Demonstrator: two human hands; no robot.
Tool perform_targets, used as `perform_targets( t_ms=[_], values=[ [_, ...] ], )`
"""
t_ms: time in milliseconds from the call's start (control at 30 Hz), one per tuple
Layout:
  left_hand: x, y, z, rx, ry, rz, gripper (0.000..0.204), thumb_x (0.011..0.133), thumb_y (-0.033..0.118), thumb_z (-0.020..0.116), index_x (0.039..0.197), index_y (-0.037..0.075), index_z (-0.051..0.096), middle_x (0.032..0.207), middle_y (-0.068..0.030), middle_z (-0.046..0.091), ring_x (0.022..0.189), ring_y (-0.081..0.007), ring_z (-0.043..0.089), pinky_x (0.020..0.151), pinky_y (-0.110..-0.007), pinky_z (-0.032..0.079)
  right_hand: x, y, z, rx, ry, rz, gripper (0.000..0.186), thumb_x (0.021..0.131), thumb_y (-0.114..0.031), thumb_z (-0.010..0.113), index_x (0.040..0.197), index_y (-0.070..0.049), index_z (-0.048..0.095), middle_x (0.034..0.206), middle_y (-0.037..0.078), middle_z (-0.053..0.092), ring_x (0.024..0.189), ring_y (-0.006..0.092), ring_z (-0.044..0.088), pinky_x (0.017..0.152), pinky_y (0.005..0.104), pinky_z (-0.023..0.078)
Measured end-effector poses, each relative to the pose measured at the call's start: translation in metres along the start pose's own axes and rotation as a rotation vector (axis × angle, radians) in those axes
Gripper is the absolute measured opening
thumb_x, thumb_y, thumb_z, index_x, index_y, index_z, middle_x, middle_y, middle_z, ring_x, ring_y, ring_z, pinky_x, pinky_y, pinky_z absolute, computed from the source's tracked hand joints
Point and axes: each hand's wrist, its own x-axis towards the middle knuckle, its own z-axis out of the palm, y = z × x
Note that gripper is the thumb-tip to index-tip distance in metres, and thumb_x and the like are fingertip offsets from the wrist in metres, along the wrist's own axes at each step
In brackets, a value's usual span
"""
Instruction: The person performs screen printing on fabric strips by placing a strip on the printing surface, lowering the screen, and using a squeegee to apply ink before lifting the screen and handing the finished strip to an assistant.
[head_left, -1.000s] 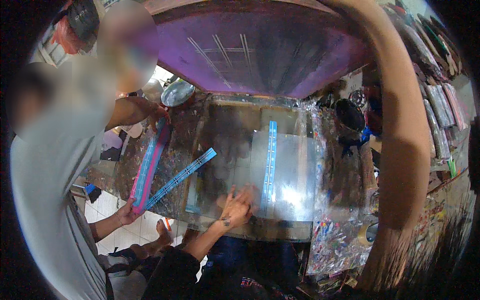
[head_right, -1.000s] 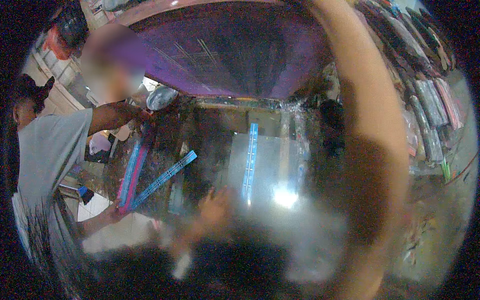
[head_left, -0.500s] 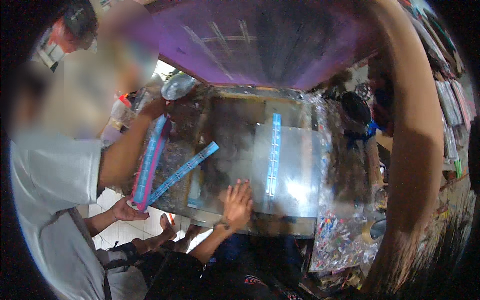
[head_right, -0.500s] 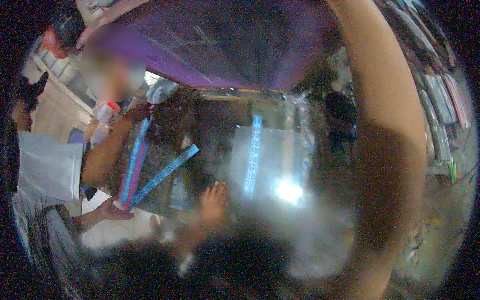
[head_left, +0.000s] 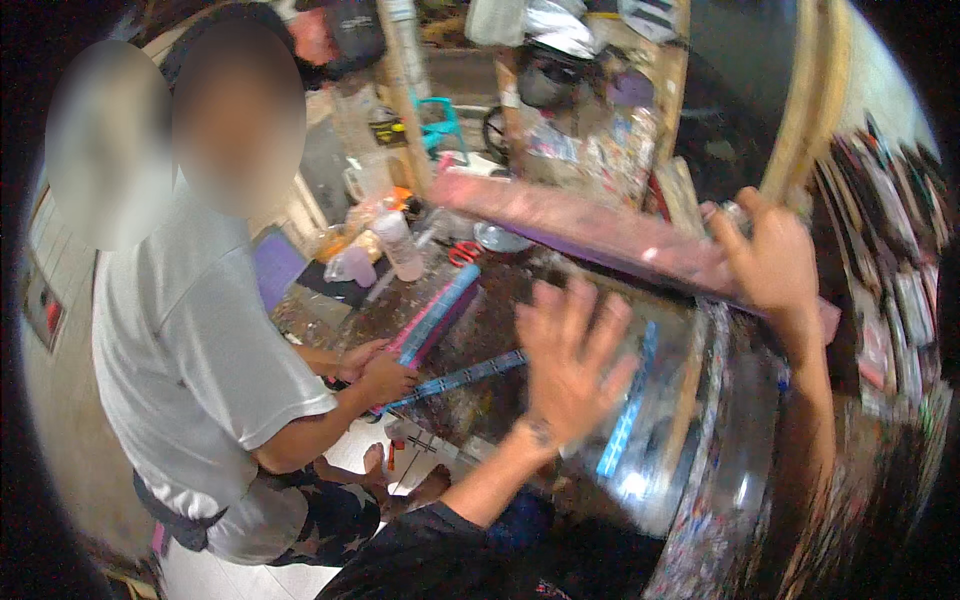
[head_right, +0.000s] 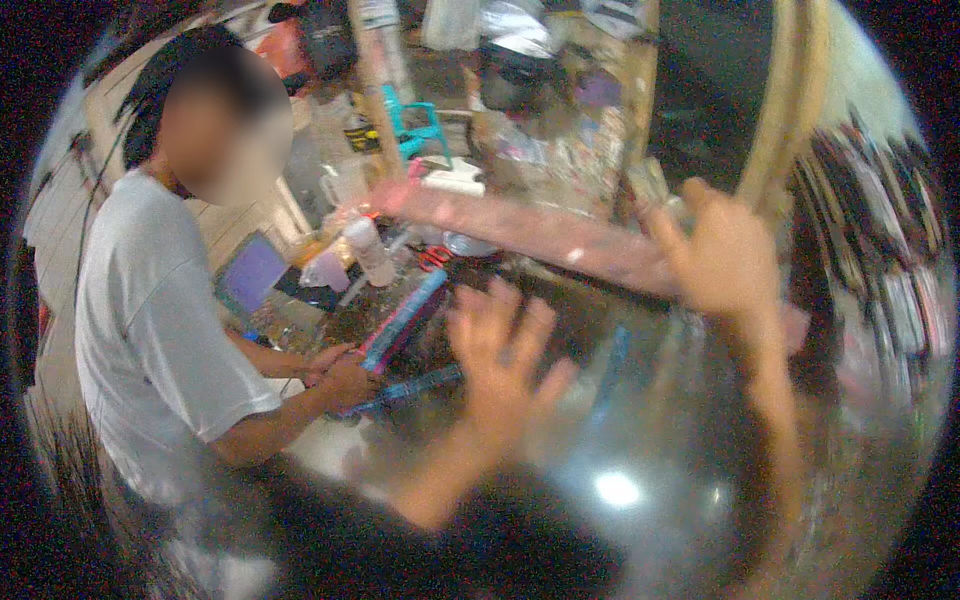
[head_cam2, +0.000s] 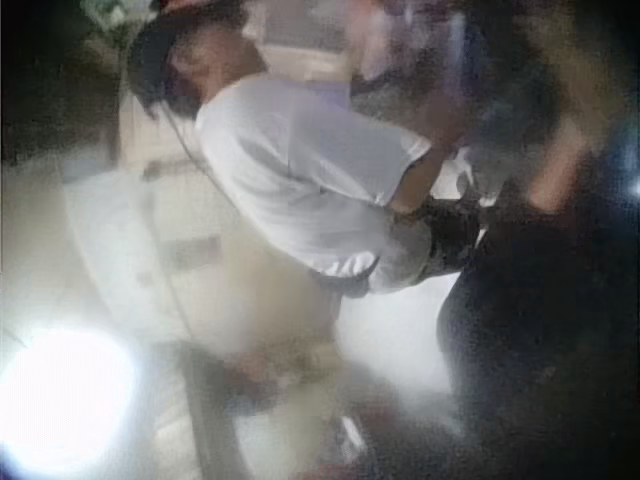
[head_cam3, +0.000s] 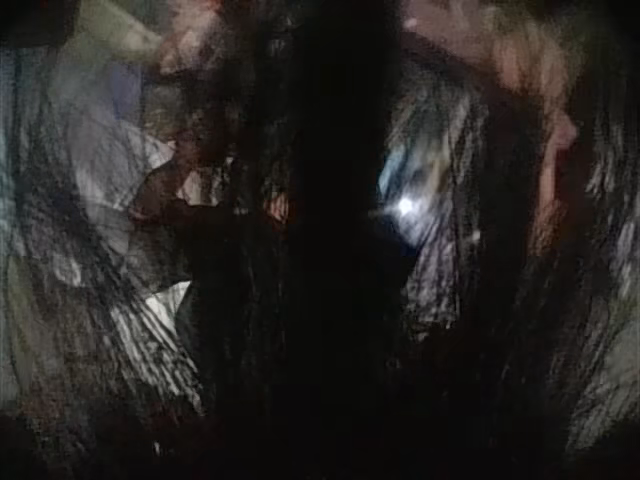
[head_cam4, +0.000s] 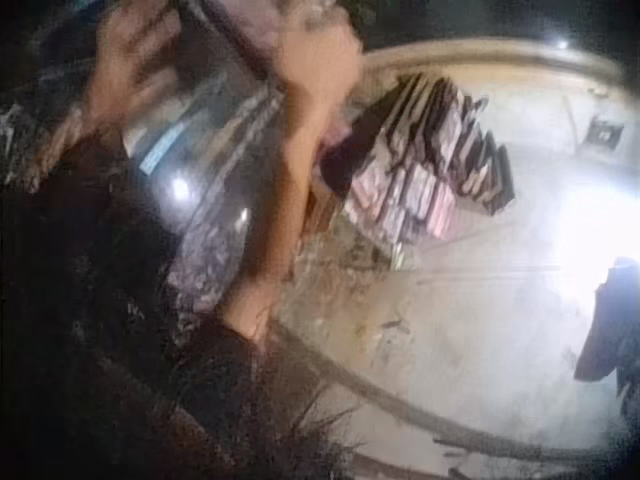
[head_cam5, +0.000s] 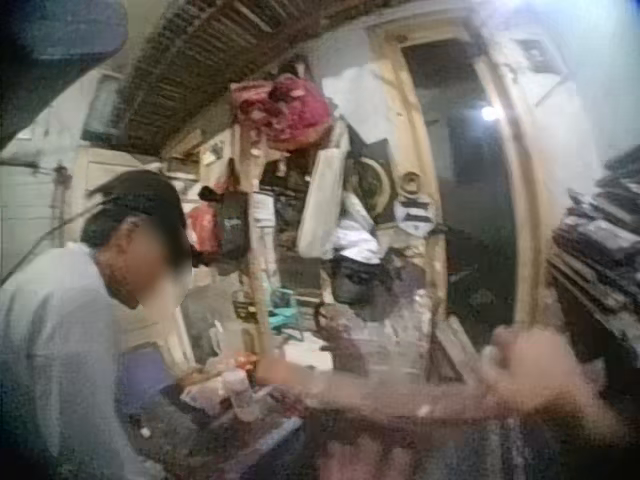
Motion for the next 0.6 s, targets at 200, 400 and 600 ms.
perform_targets(
  t_ms=[200, 400, 600],
  values=[
    [-0.043, -0.036, -0.081, 0.344, -0.883, 0.156, 0.066, 0.075, 0.017, 0.08, 0.137, 0.008, 0.06, 0.117, -0.0111, 0.065, 0.119, -0.0285, 0.059, 0.112, -0.057, 0.036, -0.179, -0.055, 0.055, 0.166, -0.493, -0.034, 0.035, 0.089, -0.037, 0.074, 0.093, -0.003, 0.063, 0.094, 0.02, 0.07, 0.093, 0.0401, 0.069, 0.085, 0.0501, 0.053],
    [-0.199, -0.038, -0.081, 0.008, -1.033, 0.005, 0.036, 0.076, 0.019, 0.082, 0.107, 0.005, 0.068, 0.095, -0.0108, 0.064, 0.098, -0.03, 0.062, 0.085, -0.043, 0.046, -0.263, -0.003, 0.135, 0.317, -0.936, -0.009, 0.034, 0.089, -0.023, 0.068, 0.116, -0.004, 0.06, 0.093, 0.025, 0.071, 0.093, 0.045, 0.069, 0.078, 0.0589, 0.052],
    [-0.188, -0.047, -0.086, -0.107, -1.059, -0.093, 0.035, 0.079, 0.024, 0.081, 0.106, 0.006, 0.069, 0.094, -0.0095, 0.064, 0.097, -0.0294, 0.062, 0.088, -0.041, 0.047, -0.302, -0.039, 0.132, 0.283, -0.854, -0.213, 0.028, 0.089, -0.02, 0.065, 0.115, -0.009, 0.06, 0.095, 0.016, 0.07, 0.094, 0.0361, 0.071, 0.087, 0.0628, 0.045]
  ],
)
